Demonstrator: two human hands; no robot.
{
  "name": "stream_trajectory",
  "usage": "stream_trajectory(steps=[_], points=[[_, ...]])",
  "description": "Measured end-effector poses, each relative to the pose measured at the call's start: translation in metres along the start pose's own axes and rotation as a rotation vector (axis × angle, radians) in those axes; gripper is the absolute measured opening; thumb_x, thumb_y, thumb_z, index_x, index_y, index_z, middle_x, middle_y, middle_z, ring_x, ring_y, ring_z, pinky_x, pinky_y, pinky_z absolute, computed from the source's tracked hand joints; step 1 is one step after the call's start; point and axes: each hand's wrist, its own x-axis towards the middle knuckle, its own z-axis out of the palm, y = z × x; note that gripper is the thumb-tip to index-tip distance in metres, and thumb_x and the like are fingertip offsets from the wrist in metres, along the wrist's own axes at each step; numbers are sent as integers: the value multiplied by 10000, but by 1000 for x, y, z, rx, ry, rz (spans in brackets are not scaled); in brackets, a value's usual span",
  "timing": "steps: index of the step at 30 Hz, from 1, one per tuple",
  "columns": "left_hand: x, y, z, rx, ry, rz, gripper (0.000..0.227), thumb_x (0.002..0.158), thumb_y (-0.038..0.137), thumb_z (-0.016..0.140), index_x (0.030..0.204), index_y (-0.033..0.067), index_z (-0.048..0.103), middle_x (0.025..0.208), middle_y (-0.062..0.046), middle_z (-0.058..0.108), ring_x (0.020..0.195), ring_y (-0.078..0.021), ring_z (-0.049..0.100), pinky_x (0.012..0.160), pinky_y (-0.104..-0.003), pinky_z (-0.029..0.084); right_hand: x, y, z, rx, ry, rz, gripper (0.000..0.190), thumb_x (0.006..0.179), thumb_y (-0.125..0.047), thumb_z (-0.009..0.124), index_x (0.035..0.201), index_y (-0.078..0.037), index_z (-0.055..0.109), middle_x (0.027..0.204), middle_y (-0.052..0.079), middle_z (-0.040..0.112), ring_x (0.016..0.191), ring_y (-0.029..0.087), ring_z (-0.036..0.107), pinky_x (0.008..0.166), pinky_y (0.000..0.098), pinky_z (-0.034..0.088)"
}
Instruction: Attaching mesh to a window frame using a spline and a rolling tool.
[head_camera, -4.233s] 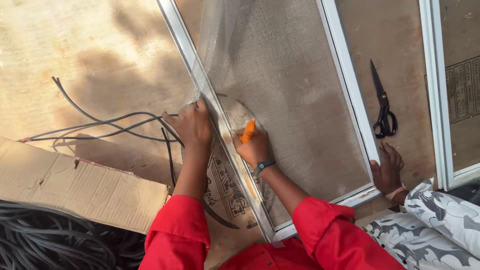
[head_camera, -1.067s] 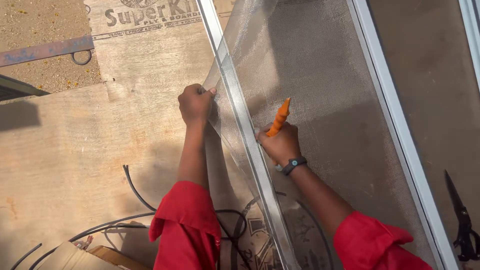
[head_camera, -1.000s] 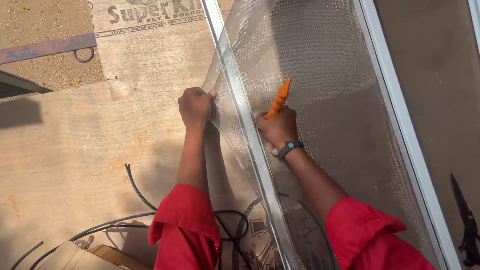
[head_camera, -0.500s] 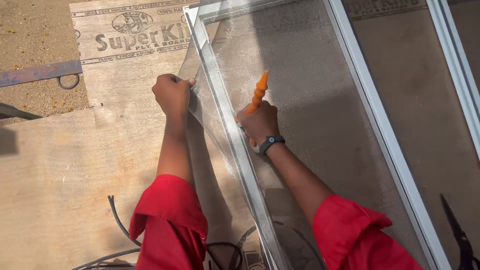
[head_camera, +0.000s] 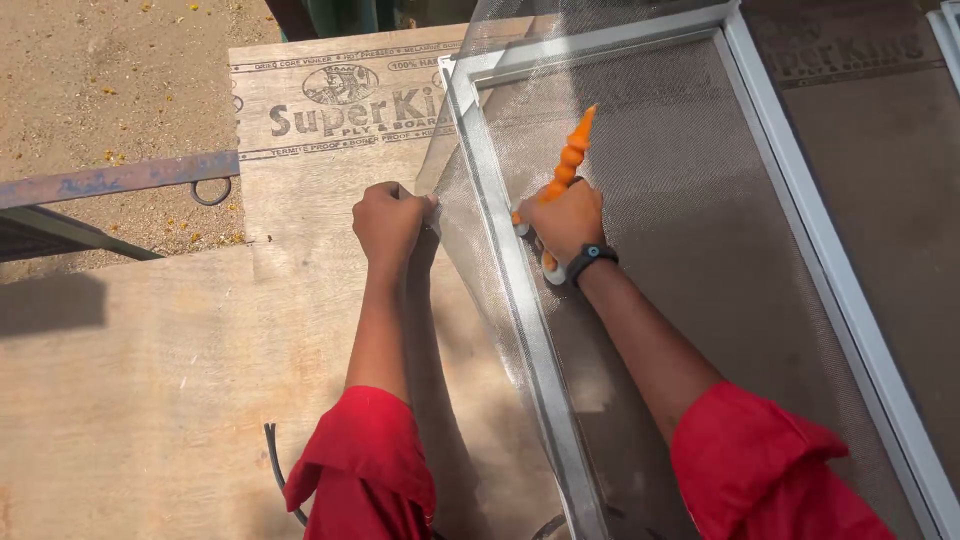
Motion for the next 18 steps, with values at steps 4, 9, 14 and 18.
stream_trajectory(steps=[4, 9, 14, 18], points=[[13, 32, 5, 197, -50, -39, 423, 686, 438, 878, 674, 51, 707, 742, -165, 730, 743, -327, 712, 708, -425, 554, 62, -7, 22, 26, -12, -108, 196, 751, -90, 750, 823, 39, 621, 647, 96, 664, 436, 170, 617, 392, 314, 503], [44, 11, 18, 57, -79, -72, 381, 715, 414, 852, 698, 47, 753, 746, -147, 754, 719, -291, 753, 714, -396, 571, 22, -19, -2, -120, -94, -25, 210, 773, -130, 769, 815, 40, 653, 641, 103, 676, 462, 157, 634, 433, 305, 515], [40, 14, 15, -36, -72, -31, 312, 762, 346, 819, 732, 36, 795, 739, -162, 767, 685, -287, 742, 696, -407, 553, 30, -26, 4, -250, -77, -3, 190, 761, -160, 785, 757, -7, 674, 627, 85, 684, 460, 158, 637, 461, 290, 532], [38, 3, 13, -98, -42, -87, 316, 765, 330, 797, 727, 18, 756, 706, -164, 749, 659, -285, 747, 680, -392, 571, 93, -33, 31, -45, -11, -75, 218, 748, -139, 791, 799, -1, 630, 661, 98, 693, 475, 159, 662, 452, 303, 546]])
